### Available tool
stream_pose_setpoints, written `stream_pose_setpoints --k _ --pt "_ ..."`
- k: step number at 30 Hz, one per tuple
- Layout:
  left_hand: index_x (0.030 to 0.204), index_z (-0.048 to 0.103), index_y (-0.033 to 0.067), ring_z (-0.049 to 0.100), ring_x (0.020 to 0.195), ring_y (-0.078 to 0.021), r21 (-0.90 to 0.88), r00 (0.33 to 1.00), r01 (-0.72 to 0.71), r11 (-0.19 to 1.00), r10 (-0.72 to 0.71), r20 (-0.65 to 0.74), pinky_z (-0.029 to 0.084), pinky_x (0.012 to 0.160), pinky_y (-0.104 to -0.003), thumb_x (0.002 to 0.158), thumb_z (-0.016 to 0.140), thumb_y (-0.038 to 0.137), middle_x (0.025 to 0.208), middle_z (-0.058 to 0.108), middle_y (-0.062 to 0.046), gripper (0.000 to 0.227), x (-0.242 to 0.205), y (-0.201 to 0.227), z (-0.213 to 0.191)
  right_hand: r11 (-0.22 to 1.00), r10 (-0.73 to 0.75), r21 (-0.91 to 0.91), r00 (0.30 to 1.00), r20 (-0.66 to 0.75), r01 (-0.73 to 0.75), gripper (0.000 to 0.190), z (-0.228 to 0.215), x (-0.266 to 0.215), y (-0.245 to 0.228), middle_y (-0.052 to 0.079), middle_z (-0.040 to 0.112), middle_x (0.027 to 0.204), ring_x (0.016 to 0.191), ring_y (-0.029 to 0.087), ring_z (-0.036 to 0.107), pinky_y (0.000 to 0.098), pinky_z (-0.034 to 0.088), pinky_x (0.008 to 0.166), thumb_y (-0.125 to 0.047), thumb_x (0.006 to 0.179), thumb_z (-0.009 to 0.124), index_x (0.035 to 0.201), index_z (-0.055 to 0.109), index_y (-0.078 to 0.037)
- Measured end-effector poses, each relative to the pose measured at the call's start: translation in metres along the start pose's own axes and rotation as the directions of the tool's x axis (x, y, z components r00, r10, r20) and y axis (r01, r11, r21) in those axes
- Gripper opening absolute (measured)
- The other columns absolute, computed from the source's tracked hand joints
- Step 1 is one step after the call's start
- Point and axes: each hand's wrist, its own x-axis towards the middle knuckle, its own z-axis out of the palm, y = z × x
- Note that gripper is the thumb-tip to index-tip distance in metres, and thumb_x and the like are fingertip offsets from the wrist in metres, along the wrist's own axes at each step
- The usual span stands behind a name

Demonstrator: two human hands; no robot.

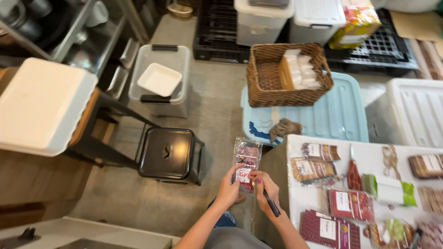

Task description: The person organizes packaged items on a white table, picks up a pen, and writes on a sheet of paper. They then handle several packages, moving them around and writing on the labels before placing them back on the table.

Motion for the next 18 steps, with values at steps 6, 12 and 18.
stream_pose_setpoints --k 6,12,18 --pt "0.138 0.059 0.023 0.044 0.049 -0.0112 -0.105 0.998 -0.02 0.994 0.015 -0.054 0.036 0.05 -0.027 0.083 0.038 -0.008 0.139 0.065 -0.01 0.067 -0.005 -0.016 -0.004 0.987 0.158 -0.03 0.986 0.048 -0.156 0.038 0.015 -0.006 0.001 0.005 0.074 0.106 0.096 0.016 0.079 0.0295 0.06 0.08 -0.028 0.108 0.037 0.088 0.063 -0.008" --pt "0.134 0.065 0.0258 0.049 0.061 -0.0118 -0.056 0.998 -0.031 0.998 0.029 -0.051 0.04 0.058 -0.026 0.079 0.039 -0.007 0.103 0.072 -0.005 0.07 -0.001 -0.016 0.005 0.987 0.149 -0.052 0.988 -0.03 -0.151 0.034 0.006 -0.012 -0.002 0.007 0.074 0.105 0.093 0.017 0.08 0.0295 0.058 0.082 -0.021 0.108 0.039 0.086 0.062 -0.007" --pt "0.128 0.068 0.0216 0.067 0.121 -0.0204 -0.004 0.973 -0.227 0.974 0.227 0.048 0.049 0.101 -0.029 0.068 0.044 -0.003 0.131 0.073 -0.006 0.069 0.025 -0.064 0.024 0.973 0.194 -0.105 0.974 -0.118 -0.207 0.038 -0.012 -0.032 -0.01 0.009 0.075 0.102 0.092 0.019 0.074 0.0305 0.055 0.084 -0.025 0.107 0.039 0.083 0.063 -0.008"
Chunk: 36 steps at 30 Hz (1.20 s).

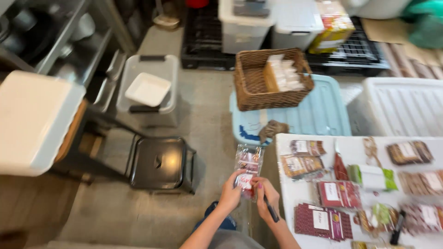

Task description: The person organizes packaged items on a white table, picks up a pen, and writes on a sheet of paper. They then handle several packages, moving them around and writing on the labels before placing them back on the table.

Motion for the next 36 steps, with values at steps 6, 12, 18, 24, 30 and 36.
stream_pose_setpoints --k 6,12,18,24,30,36 --pt "0.129 0.068 0.0159 0.06 0.132 -0.0189 0.031 0.966 0.079 0.996 -0.084 0.245 0.044 0.111 -0.031 0.071 0.043 -0.01 0.138 0.068 -0.005 0.069 0.012 0.001 0.042 0.994 0.103 -0.025 0.977 -0.187 -0.109 0.036 -0.034 -0.027 0.005 0.01 0.075 0.104 0.092 0.019 0.078 0.0308 0.057 0.081 -0.023 0.106 0.041 0.086 0.067 -0.007" --pt "0.128 0.07 0.0184 0.066 0.118 -0.0167 0.11 0.869 0.092 0.99 -0.134 0.477 0.05 0.098 -0.027 0.071 0.042 -0.01 0.132 0.072 -0.005 0.069 0.013 0.031 0.083 0.987 0.115 -0.05 0.897 -0.426 -0.151 0.035 -0.064 -0.052 0.009 0.012 0.072 0.105 0.089 0.023 0.081 0.0302 0.059 0.072 -0.019 0.107 0.039 0.086 0.062 -0.004" --pt "0.128 0.071 0.0168 0.055 0.075 -0.0104 0.172 0.71 0.1 0.98 -0.191 0.677 0.042 0.062 -0.024 0.073 0.041 -0.011 0.126 0.072 -0.006 0.069 0.017 0.059 0.117 0.966 0.043 -0.18 0.799 -0.6 -0.187 0.04 -0.083 -0.069 -0.007 0.015 0.072 0.107 0.09 0.024 0.079 0.0331 0.059 0.075 -0.027 0.109 0.04 0.111 0.068 0.001" --pt "0.131 0.067 0.0175 0.065 0.111 -0.0146 0.241 0.54 0.025 0.97 -0.216 0.813 0.048 0.07 -0.025 0.075 0.04 -0.012 0.147 0.063 -0.004 0.068 0.02 0.074 0.151 0.948 -0.023 -0.228 0.669 -0.743 -0.221 0.016 -0.09 -0.076 -0.019 0.017 0.07 0.112 0.105 0.031 0.071 0.0403 0.058 0.09 -0.012 0.103 0.051 0.098 0.062 -0.002" --pt "0.131 0.067 0.0203 0.064 0.087 -0.0141 0.338 0.368 -0.01 0.941 -0.311 0.876 0.045 0.066 -0.025 0.077 0.041 -0.012 0.145 0.064 -0.005 0.068 0.023 0.089 0.176 0.928 -0.001 -0.202 0.543 -0.84 -0.312 0.025 -0.084 -0.082 -0.024 0.021 0.066 0.117 0.102 0.032 0.075 0.0398 0.062 0.086 -0.018 0.106 0.044 0.098 0.061 -0.001" --pt "0.135 0.064 0.0207 0.064 0.121 -0.0186 0.38 0.181 -0.079 0.921 -0.362 0.915 0.052 0.082 -0.028 0.081 0.043 -0.012 0.154 0.056 -0.006 0.067 0.018 0.08 0.193 0.887 0.017 -0.144 0.343 -0.939 -0.439 0.024 -0.065 -0.099 -0.012 0.021 0.067 0.12 0.101 0.028 0.075 0.0362 0.06 0.086 -0.011 0.105 0.045 0.095 0.064 0.0"
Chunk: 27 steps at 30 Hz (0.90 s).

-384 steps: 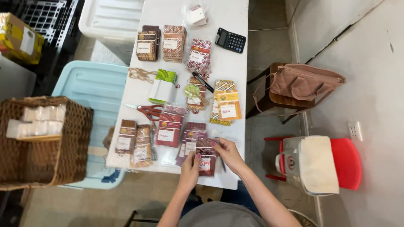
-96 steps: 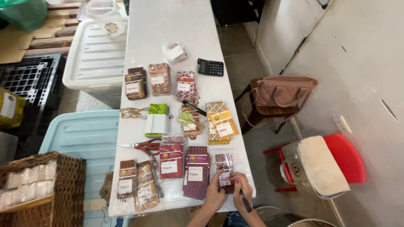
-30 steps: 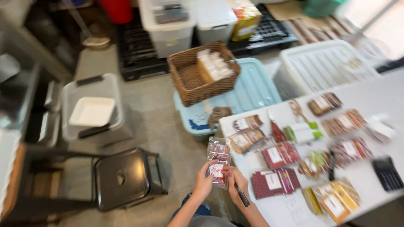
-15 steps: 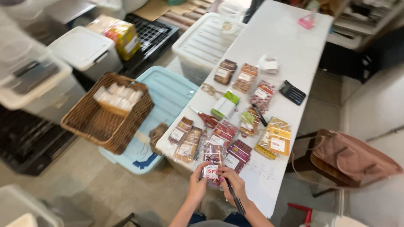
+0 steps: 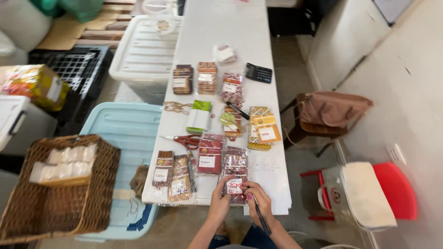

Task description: The person organizes packaged items on a white table, picks up a pen, and writes on a sheet of paper. They then handle several packages, moving them around and writing on the labels before placing them back on the table.

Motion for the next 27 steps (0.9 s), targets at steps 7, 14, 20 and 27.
stream_pose_setpoints --k 7,14,20,27 --pt "0.134 0.062 0.0117 0.051 0.139 -0.0225 0.115 0.954 -0.247 0.962 0.221 0.203 0.035 0.118 -0.034 0.068 0.044 -0.007 0.143 0.062 -0.009 0.071 0.043 -0.049 0.021 0.982 0.04 -0.173 0.982 -0.186 -0.073 0.03 -0.016 -0.008 -0.001 0.021 0.071 0.11 0.106 0.034 0.07 0.0417 0.056 0.092 -0.016 0.107 0.04 0.096 0.063 0.001" --pt "0.146 0.058 0.0148 0.066 0.106 -0.0401 0.22 0.976 -0.097 0.971 0.049 0.213 0.056 0.088 -0.046 0.077 0.05 -0.011 0.135 0.059 -0.032 0.075 0.035 -0.019 0.052 0.953 0.21 -0.07 0.81 -0.547 -0.294 0.039 -0.043 -0.035 0.012 0.013 0.078 0.093 0.082 0.026 0.077 0.0346 0.058 0.079 -0.025 0.112 0.038 0.084 0.058 -0.006" --pt "0.145 0.058 0.0185 0.053 0.133 -0.0477 0.303 0.971 -0.161 0.939 0.097 0.217 0.046 0.106 -0.052 0.077 0.055 -0.008 0.14 0.058 -0.03 0.073 0.055 -0.033 0.06 0.877 0.458 0.274 0.518 -0.722 -0.394 0.048 -0.067 -0.057 0.063 0.015 0.063 0.079 0.051 0.027 0.068 0.0285 0.052 0.047 -0.027 0.115 0.033 0.076 0.05 -0.003" --pt "0.154 0.046 0.0203 0.066 0.105 -0.0275 0.064 0.956 -0.031 0.997 0.011 0.293 0.063 0.08 -0.032 0.078 0.043 -0.017 0.153 0.045 -0.022 0.084 0.084 -0.065 0.058 0.823 0.551 0.407 0.385 -0.74 -0.396 0.05 -0.072 -0.046 0.094 0.009 0.049 0.066 0.031 0.02 0.053 0.0229 0.034 0.03 -0.033 0.115 0.031 0.073 0.042 -0.009"
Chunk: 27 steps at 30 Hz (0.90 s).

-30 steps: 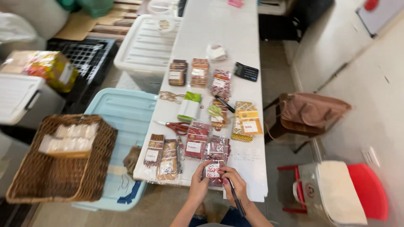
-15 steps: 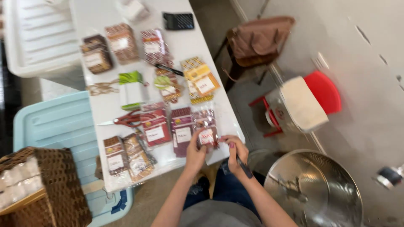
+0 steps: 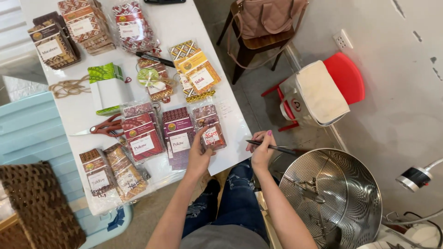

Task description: The person organizes packaged items on a white table, picks up a pen, and writes on a sheet of paper. They then handle several packages, moving them around and writing on the labels before placing them back on the table.

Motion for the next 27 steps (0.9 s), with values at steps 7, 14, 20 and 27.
stream_pose_setpoints --k 7,14,20,27 --pt "0.157 0.04 0.0195 0.068 0.113 -0.0325 -0.103 1.0 0.001 0.995 0.002 0.027 0.064 0.081 -0.029 0.078 0.038 -0.02 0.16 0.033 -0.021 0.088 0.012 -0.033 -0.002 1.0 -0.009 -0.013 0.999 0.038 0.01 0.053 0.011 0.012 0.02 0.011 0.05 0.062 0.027 0.021 0.05 0.0233 0.031 0.027 -0.035 0.115 0.032 0.07 0.043 -0.008" --pt "0.155 0.044 0.0161 0.065 0.101 -0.0206 -0.153 0.998 -0.057 0.987 0.061 0.018 0.066 0.079 -0.028 0.078 0.044 -0.021 0.154 0.041 -0.017 0.086 0.015 -0.026 0.002 0.999 -0.027 -0.014 0.996 0.081 0.029 0.05 0.017 0.01 0.015 0.012 0.053 0.067 0.032 0.023 0.055 0.0252 0.037 0.031 -0.033 0.115 0.03 0.075 0.045 -0.007" --pt "0.153 0.047 0.0154 0.065 0.096 -0.0206 -0.186 0.995 -0.089 0.979 0.094 0.018 0.067 0.079 -0.031 0.077 0.04 -0.023 0.153 0.044 -0.019 0.086 0.009 0.007 0.008 0.909 -0.396 -0.033 0.886 0.24 0.415 0.039 0.031 -0.009 -0.019 0.02 0.061 0.085 0.059 0.038 0.074 0.0372 0.058 0.057 -0.024 0.113 0.034 0.084 0.046 0.0" --pt "0.151 0.051 0.0163 0.068 0.094 -0.0206 -0.198 0.991 -0.128 0.972 0.135 0.022 0.066 0.082 -0.032 0.076 0.039 -0.023 0.15 0.048 -0.017 0.085 0.0 0.031 0.018 0.663 -0.7 0.039 0.601 0.386 0.748 0.039 0.047 -0.02 -0.024 0.019 0.072 0.085 0.076 0.035 0.074 0.057 0.053 0.1 -0.024 0.108 0.05 0.077 0.059 -0.001"
